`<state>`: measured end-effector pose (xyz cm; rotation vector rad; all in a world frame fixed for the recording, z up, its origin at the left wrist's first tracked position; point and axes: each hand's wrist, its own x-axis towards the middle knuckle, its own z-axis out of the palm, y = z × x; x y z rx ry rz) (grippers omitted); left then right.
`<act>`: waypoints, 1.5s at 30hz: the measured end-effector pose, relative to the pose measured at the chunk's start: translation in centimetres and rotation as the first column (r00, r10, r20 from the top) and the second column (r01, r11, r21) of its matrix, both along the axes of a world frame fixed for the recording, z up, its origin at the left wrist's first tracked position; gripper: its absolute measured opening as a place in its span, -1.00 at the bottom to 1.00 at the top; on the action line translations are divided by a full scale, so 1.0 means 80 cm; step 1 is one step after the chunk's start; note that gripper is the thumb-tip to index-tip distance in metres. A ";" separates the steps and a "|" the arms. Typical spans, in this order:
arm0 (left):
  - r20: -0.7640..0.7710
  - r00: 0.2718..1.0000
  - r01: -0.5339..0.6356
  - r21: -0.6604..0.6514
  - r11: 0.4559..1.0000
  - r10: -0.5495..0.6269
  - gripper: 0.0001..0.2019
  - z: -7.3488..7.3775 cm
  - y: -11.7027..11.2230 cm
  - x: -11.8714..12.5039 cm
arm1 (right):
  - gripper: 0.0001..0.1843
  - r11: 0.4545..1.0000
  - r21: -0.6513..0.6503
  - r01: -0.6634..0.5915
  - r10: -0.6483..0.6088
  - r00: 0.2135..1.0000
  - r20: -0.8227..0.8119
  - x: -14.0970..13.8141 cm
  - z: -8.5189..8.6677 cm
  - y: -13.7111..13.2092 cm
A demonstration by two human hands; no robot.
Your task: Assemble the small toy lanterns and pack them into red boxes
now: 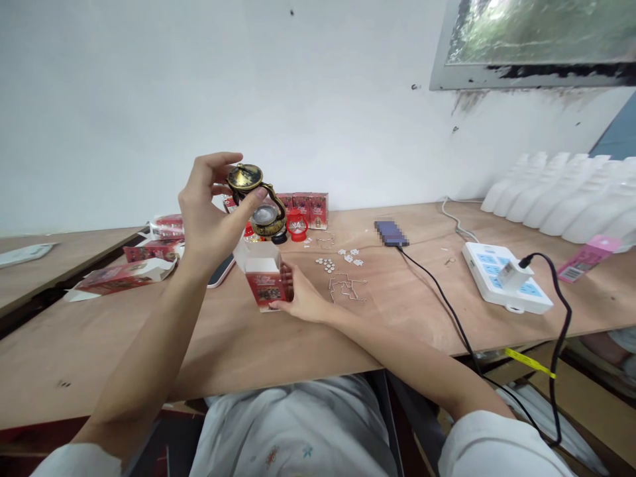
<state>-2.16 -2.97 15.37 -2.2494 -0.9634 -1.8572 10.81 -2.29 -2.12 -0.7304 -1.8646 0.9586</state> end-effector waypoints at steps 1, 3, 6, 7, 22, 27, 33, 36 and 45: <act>-0.002 1.000 0.004 0.002 1.000 -0.004 -0.58 0.000 0.000 0.000 | 0.04 0.999 -0.028 0.016 -0.017 1.000 -0.025 -0.002 -0.002 0.004; -0.005 1.000 0.013 0.007 1.000 -0.013 -0.59 -0.001 -0.001 0.001 | 0.11 0.997 -0.031 0.064 -0.065 0.997 -0.030 -0.002 -0.002 0.011; -0.007 1.000 0.020 0.002 1.000 -0.020 -0.60 0.000 -0.001 0.001 | -0.01 0.980 0.031 0.199 -0.201 0.973 0.116 0.012 0.008 0.021; -0.004 1.000 0.019 -0.001 1.000 -0.019 -0.60 0.001 -0.001 0.000 | -0.19 0.967 0.057 0.249 -0.255 0.949 0.186 0.021 0.015 0.025; 0.147 0.986 0.066 0.074 0.995 -0.076 -0.70 0.009 -0.005 -0.014 | -0.62 0.896 0.336 0.292 -0.396 0.179 0.901 0.112 0.066 0.039; 0.266 0.955 0.146 -0.039 0.989 -0.130 -0.64 0.008 0.003 -0.014 | -0.62 0.901 0.404 0.160 -0.426 0.135 0.895 0.104 0.063 0.038; 0.358 0.921 0.226 -0.164 0.960 -0.156 -0.55 0.005 0.021 -0.021 | -0.59 0.901 0.401 0.168 -0.429 0.191 0.883 0.111 0.061 0.042; 0.314 0.938 0.232 -0.247 0.941 -0.149 -0.64 0.001 0.031 -0.024 | -0.73 0.916 0.323 0.239 -0.400 0.457 0.795 0.123 0.061 0.050; 0.204 0.939 0.342 -0.589 0.732 -0.275 -0.81 -0.008 0.018 0.002 | -0.70 0.950 -0.182 0.253 -0.274 0.957 -0.099 0.131 0.066 0.056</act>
